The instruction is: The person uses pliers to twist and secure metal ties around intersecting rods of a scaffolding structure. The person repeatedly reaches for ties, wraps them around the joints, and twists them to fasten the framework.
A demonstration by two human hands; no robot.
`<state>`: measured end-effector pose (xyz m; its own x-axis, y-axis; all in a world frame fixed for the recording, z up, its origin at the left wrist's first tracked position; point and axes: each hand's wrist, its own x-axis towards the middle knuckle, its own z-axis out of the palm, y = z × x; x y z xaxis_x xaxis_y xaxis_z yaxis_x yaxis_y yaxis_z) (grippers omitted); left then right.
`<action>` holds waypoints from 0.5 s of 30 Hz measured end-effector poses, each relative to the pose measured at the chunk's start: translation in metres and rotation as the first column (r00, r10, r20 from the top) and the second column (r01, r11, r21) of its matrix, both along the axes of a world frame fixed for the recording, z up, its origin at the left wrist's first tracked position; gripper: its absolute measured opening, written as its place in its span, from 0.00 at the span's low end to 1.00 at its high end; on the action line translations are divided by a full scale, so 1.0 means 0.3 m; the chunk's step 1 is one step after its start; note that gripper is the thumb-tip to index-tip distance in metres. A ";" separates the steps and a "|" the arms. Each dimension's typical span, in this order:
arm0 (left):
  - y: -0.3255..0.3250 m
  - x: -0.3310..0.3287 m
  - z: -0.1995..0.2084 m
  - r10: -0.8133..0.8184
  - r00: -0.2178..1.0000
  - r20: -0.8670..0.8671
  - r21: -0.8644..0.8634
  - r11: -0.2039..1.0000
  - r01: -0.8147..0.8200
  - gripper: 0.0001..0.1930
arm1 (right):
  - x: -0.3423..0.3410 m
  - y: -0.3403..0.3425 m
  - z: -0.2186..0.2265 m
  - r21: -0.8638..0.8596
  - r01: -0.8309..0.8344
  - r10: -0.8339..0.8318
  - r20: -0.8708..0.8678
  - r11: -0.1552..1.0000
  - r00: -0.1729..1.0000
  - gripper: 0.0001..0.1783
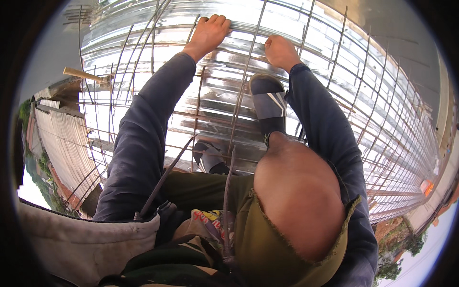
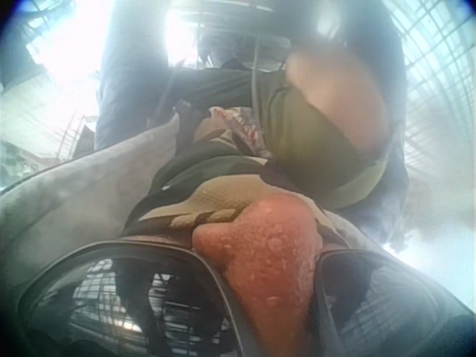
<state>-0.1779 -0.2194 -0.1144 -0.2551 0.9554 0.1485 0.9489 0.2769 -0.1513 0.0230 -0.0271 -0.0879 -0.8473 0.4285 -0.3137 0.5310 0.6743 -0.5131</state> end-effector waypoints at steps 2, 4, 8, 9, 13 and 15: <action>-0.003 0.008 -0.004 0.015 1.000 0.005 0.007 1.000 -0.015 0.13 | -0.009 -0.014 -0.010 -0.008 0.034 -0.034 -0.025 0.999 0.999 0.13; 0.000 0.015 -0.006 0.020 1.000 0.020 0.023 1.000 -0.021 0.12 | 0.001 -0.039 -0.033 -0.037 0.085 -0.088 -0.068 0.996 0.994 0.13; -0.001 0.007 -0.012 0.021 0.999 0.039 0.039 0.999 -0.023 0.11 | 0.036 -0.080 -0.072 -0.023 0.172 -0.174 -0.148 0.985 0.974 0.12; -0.008 0.000 -0.016 0.025 0.999 0.043 0.044 0.999 -0.027 0.11 | 0.035 -0.086 -0.080 0.012 0.176 -0.173 -0.139 0.984 0.975 0.11; -0.006 -0.003 -0.017 0.010 0.997 0.077 0.064 0.998 -0.015 0.12 | 0.049 -0.102 -0.096 0.158 0.144 -0.104 -0.235 0.977 0.966 0.09; 0.004 -0.008 -0.016 -0.013 0.995 0.097 0.066 0.998 0.006 0.12 | 0.073 -0.084 -0.120 0.235 0.107 -0.027 -0.319 0.966 0.947 0.08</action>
